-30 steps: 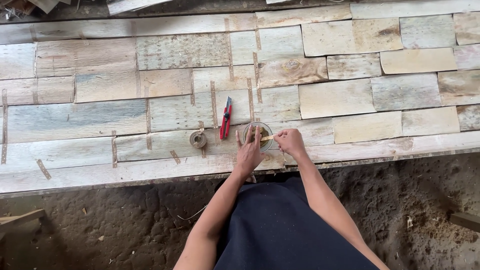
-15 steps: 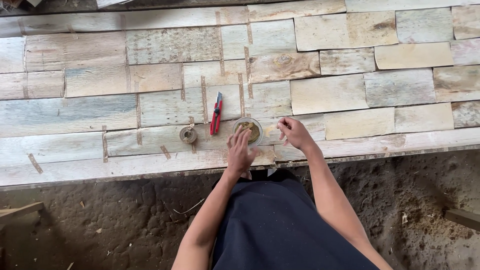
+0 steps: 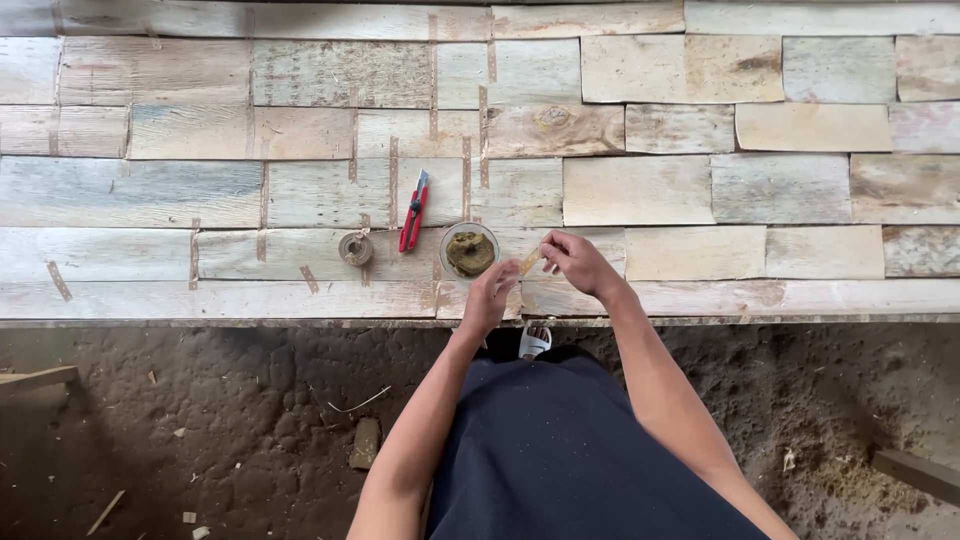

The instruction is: Applying adhesive to thin wood strips and placing them onto a wooden surface to create a pattern.

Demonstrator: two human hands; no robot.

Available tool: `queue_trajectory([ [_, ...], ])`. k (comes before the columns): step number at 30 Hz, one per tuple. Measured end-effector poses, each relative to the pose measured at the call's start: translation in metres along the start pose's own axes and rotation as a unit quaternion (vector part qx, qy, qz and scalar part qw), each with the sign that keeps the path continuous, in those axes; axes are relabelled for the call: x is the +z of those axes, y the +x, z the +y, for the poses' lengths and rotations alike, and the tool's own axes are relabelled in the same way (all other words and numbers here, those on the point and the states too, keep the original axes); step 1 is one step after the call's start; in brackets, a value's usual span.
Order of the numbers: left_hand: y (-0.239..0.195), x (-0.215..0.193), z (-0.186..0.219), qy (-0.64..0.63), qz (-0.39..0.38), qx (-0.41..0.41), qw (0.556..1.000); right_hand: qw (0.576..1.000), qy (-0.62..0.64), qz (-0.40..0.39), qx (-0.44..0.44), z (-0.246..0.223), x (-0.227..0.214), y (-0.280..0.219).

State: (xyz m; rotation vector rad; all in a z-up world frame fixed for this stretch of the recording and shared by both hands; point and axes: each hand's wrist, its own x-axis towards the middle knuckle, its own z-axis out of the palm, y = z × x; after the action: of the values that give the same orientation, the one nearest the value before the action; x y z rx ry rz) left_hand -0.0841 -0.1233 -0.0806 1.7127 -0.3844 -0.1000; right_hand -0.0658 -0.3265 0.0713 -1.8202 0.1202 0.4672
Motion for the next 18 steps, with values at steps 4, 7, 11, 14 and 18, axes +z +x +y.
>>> queue_trajectory([
  [4,-0.001,0.010,0.016,0.011,0.022,0.002,1.000,1.000,-0.005,-0.020,-0.007,0.001,-0.007,-0.007],
  [7,-0.002,0.015,0.026,-0.016,0.014,-0.008,1.000,0.999,-0.009,-0.035,-0.008,0.013,-0.012,-0.007],
  [11,-0.009,0.027,0.007,-0.004,0.017,-0.020,1.000,0.999,-0.011,-0.043,-0.010,0.031,-0.017,-0.008],
  [14,-0.012,0.035,0.003,0.005,0.023,-0.032,0.999,0.999,-0.014,-0.045,-0.010,0.032,-0.023,-0.011],
  [18,-0.018,0.039,0.014,0.014,0.030,-0.066,0.997,0.997,-0.060,-0.039,-0.005,0.024,-0.033,-0.019],
])
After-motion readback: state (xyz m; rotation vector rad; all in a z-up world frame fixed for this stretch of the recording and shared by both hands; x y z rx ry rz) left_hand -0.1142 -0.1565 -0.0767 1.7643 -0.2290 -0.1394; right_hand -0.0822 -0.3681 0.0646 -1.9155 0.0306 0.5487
